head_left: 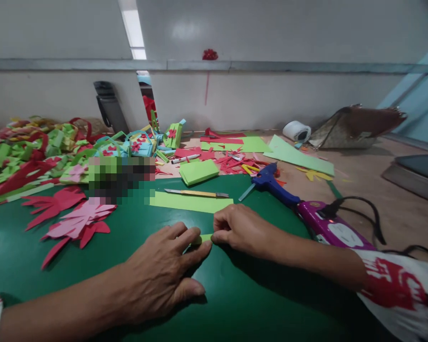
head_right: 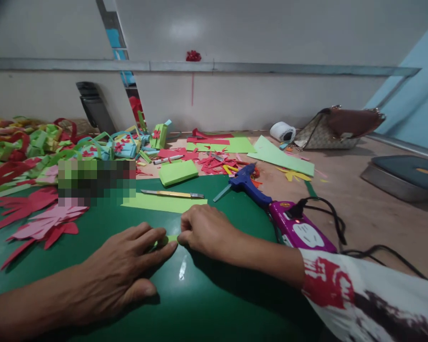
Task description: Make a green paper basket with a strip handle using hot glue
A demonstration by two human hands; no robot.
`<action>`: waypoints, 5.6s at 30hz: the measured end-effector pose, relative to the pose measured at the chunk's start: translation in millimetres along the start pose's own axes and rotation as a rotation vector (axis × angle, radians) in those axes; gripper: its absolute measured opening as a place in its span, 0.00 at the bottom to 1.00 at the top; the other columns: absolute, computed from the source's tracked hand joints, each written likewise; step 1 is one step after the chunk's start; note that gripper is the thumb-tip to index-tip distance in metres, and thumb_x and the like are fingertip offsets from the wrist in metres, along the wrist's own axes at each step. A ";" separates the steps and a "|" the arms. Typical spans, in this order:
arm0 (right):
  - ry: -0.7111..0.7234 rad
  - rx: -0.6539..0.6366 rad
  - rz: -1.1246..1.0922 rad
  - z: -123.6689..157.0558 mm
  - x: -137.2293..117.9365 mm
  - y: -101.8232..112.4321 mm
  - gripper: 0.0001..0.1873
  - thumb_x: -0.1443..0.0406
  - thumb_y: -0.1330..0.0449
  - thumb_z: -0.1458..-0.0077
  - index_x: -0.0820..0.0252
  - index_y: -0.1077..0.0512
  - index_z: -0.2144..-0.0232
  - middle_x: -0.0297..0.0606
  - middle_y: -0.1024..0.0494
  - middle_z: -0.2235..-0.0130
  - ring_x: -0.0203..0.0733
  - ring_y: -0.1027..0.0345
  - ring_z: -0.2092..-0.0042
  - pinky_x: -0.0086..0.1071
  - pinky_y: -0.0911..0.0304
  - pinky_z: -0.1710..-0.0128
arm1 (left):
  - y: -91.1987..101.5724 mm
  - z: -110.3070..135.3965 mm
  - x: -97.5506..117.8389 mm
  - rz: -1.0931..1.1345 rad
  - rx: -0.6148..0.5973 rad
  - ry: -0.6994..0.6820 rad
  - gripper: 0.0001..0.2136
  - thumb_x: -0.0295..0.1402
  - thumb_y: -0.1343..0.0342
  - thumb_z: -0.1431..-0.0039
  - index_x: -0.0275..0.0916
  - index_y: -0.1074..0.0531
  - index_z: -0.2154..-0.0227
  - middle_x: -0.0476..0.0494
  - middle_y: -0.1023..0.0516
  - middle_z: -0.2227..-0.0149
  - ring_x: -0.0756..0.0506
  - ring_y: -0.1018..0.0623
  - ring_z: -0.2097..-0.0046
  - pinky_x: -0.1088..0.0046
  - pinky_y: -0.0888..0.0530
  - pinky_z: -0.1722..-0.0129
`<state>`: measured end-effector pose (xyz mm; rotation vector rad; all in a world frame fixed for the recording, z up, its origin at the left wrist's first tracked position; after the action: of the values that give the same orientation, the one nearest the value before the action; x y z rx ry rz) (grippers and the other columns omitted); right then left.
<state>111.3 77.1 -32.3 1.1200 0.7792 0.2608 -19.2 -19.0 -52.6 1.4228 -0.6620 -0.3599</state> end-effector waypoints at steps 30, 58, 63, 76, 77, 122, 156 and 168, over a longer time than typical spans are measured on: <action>-0.386 -0.101 -0.044 46.2 77.8 27.3 0.08 0.66 0.40 0.59 0.61 0.33 0.85 0.26 0.42 0.86 0.30 0.48 0.82 0.26 0.58 0.83 | -2.3 2.1 0.6 0.017 0.023 0.007 0.20 0.46 0.59 0.36 0.45 0.40 0.45 0.41 0.36 0.54 0.40 0.38 0.58 0.58 0.38 0.58; -0.387 -0.310 -0.131 -8.9 18.7 6.8 0.15 0.65 0.37 0.61 0.60 0.38 0.90 0.29 0.35 0.86 0.31 0.43 0.84 0.25 0.46 0.85 | 2.6 3.4 -0.5 -0.135 0.174 -0.035 0.22 0.45 0.56 0.37 0.41 0.40 0.44 0.39 0.32 0.50 0.39 0.33 0.57 0.60 0.33 0.59; -0.480 -0.285 -0.099 2.6 34.7 13.0 0.15 0.66 0.39 0.58 0.60 0.39 0.90 0.28 0.37 0.87 0.30 0.45 0.84 0.25 0.47 0.85 | 5.6 3.9 2.3 -0.164 0.196 -0.040 0.22 0.45 0.56 0.37 0.42 0.40 0.44 0.41 0.31 0.49 0.39 0.33 0.56 0.61 0.34 0.58; -0.503 -0.191 -0.048 34.2 77.6 24.8 0.13 0.63 0.41 0.54 0.60 0.38 0.85 0.30 0.33 0.84 0.30 0.41 0.83 0.24 0.48 0.84 | 3.3 5.8 -0.4 -0.127 0.158 -0.020 0.22 0.43 0.55 0.37 0.43 0.43 0.42 0.41 0.33 0.48 0.38 0.35 0.53 0.59 0.35 0.55; -0.490 -0.182 -0.023 37.4 79.5 26.5 0.13 0.63 0.42 0.53 0.60 0.37 0.85 0.30 0.33 0.84 0.31 0.41 0.83 0.25 0.49 0.84 | 3.6 6.1 -0.6 -0.118 0.147 -0.018 0.21 0.43 0.55 0.36 0.43 0.43 0.42 0.41 0.33 0.48 0.38 0.34 0.53 0.59 0.35 0.55; 0.239 0.127 0.253 21.9 12.6 -21.9 0.10 0.69 0.48 0.44 0.59 0.38 0.77 0.31 0.32 0.75 0.33 0.45 0.75 0.30 0.62 0.76 | 17.8 -14.1 -84.1 0.755 -0.469 0.977 0.17 0.45 0.36 0.60 0.36 0.32 0.86 0.50 0.32 0.87 0.53 0.36 0.86 0.78 0.41 0.88; 0.341 0.221 0.210 25.4 13.7 -23.7 0.09 0.74 0.46 0.48 0.60 0.37 0.78 0.29 0.34 0.77 0.31 0.50 0.77 0.30 0.63 0.77 | 14.2 -42.8 -65.0 0.788 -0.525 0.909 0.18 0.43 0.41 0.53 0.35 0.32 0.87 0.48 0.31 0.87 0.51 0.32 0.86 0.76 0.37 0.86; 0.332 0.212 0.214 23.7 13.4 -22.9 0.10 0.72 0.46 0.45 0.60 0.36 0.78 0.31 0.31 0.77 0.32 0.43 0.76 0.29 0.59 0.77 | 26.5 17.0 -115.7 0.645 -0.415 1.042 0.24 0.55 0.41 0.60 0.36 0.34 0.88 0.46 0.31 0.87 0.50 0.34 0.86 0.75 0.37 0.87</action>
<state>132.6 57.7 -53.2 1.3833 0.9976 0.5650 -123.1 40.7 -50.2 0.7603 -0.1264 0.6939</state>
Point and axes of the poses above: each hand's wrist, its own z-axis away from the middle knuckle, its own y-axis out of the back of the hand, x = y × z, the point moved 4 cm from there along -z, towards the middle knuckle
